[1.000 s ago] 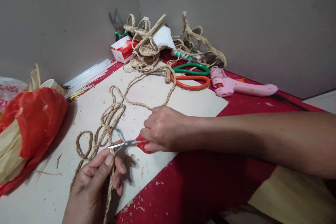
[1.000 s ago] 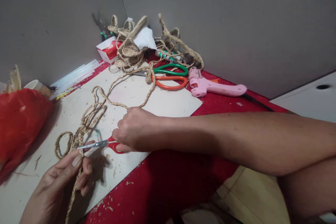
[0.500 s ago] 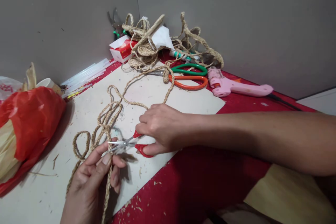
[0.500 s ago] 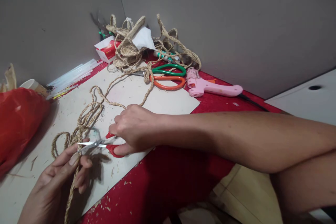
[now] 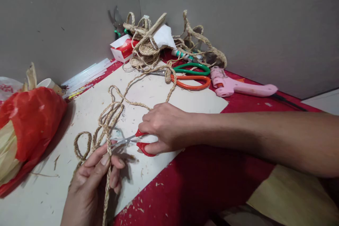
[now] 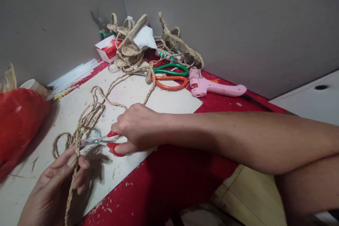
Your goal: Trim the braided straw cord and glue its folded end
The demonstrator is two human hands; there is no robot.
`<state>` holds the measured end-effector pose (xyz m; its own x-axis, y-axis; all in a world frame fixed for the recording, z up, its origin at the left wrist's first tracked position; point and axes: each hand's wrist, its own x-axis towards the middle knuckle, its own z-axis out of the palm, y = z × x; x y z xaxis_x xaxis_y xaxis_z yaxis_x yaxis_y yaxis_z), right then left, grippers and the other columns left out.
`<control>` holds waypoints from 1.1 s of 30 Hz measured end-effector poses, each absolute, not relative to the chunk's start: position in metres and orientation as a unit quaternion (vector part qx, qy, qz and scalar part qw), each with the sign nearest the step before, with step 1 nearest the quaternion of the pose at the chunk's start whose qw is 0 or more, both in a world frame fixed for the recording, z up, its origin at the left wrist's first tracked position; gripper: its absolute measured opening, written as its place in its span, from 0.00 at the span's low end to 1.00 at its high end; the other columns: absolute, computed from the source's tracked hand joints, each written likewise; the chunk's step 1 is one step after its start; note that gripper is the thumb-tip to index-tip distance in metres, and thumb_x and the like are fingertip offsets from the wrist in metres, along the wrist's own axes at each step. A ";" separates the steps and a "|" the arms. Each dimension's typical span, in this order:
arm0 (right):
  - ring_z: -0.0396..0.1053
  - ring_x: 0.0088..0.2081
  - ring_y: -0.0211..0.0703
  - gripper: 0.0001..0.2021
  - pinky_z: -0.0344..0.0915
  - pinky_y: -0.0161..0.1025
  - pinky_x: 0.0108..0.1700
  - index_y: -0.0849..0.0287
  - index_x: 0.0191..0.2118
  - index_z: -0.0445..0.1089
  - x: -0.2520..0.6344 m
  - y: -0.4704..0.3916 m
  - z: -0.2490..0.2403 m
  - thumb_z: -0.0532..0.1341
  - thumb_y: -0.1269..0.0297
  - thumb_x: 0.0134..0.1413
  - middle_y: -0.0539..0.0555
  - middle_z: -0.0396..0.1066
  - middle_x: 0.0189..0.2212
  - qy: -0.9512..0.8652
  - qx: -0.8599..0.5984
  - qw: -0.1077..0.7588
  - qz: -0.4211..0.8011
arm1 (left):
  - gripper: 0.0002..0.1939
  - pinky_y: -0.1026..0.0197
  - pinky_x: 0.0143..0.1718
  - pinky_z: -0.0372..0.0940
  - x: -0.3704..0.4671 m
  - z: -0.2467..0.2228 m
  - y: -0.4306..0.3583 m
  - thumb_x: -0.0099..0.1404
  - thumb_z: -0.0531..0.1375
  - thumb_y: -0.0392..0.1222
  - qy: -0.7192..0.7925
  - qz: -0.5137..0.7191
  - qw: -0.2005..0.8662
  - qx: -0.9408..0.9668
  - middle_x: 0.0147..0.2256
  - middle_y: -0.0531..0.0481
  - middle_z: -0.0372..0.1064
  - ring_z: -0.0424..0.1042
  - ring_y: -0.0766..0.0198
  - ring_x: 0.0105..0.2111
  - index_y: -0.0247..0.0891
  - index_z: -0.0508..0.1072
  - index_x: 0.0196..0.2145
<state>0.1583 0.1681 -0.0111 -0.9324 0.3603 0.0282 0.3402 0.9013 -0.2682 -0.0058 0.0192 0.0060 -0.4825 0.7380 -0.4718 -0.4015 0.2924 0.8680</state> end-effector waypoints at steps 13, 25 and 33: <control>0.64 0.26 0.39 0.17 0.47 0.37 0.29 0.59 0.33 0.74 0.156 0.163 -0.011 0.56 0.50 0.59 0.54 0.74 0.27 -0.989 -0.135 -0.012 0.057 | 0.13 0.70 0.17 0.60 -0.003 0.007 0.019 0.50 0.70 0.36 0.640 0.565 0.510 0.105 0.24 0.48 0.72 0.60 0.72 0.17 0.35 0.76 0.35; 0.62 0.25 0.37 0.15 0.44 0.37 0.28 0.58 0.30 0.74 0.158 0.167 -0.013 0.56 0.54 0.58 0.52 0.74 0.25 -0.981 -0.154 0.037 0.110 | 0.15 0.70 0.20 0.62 -0.010 0.005 0.019 0.54 0.68 0.35 0.630 0.579 0.508 0.100 0.25 0.48 0.72 0.62 0.71 0.19 0.35 0.77 0.40; 0.65 0.28 0.41 0.19 0.49 0.38 0.31 0.60 0.34 0.74 0.160 0.166 -0.012 0.58 0.48 0.53 0.55 0.72 0.27 -0.985 -0.139 0.046 0.094 | 0.16 0.68 0.20 0.62 -0.010 0.008 0.018 0.54 0.66 0.35 0.609 0.580 0.530 0.108 0.23 0.48 0.70 0.61 0.70 0.19 0.35 0.78 0.42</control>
<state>0.1598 0.1656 -0.0122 -0.9573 0.2817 0.0650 0.2643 0.9439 -0.1979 -0.0101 0.0180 0.0079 -0.4140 0.7467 -0.5207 -0.4844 0.3036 0.8205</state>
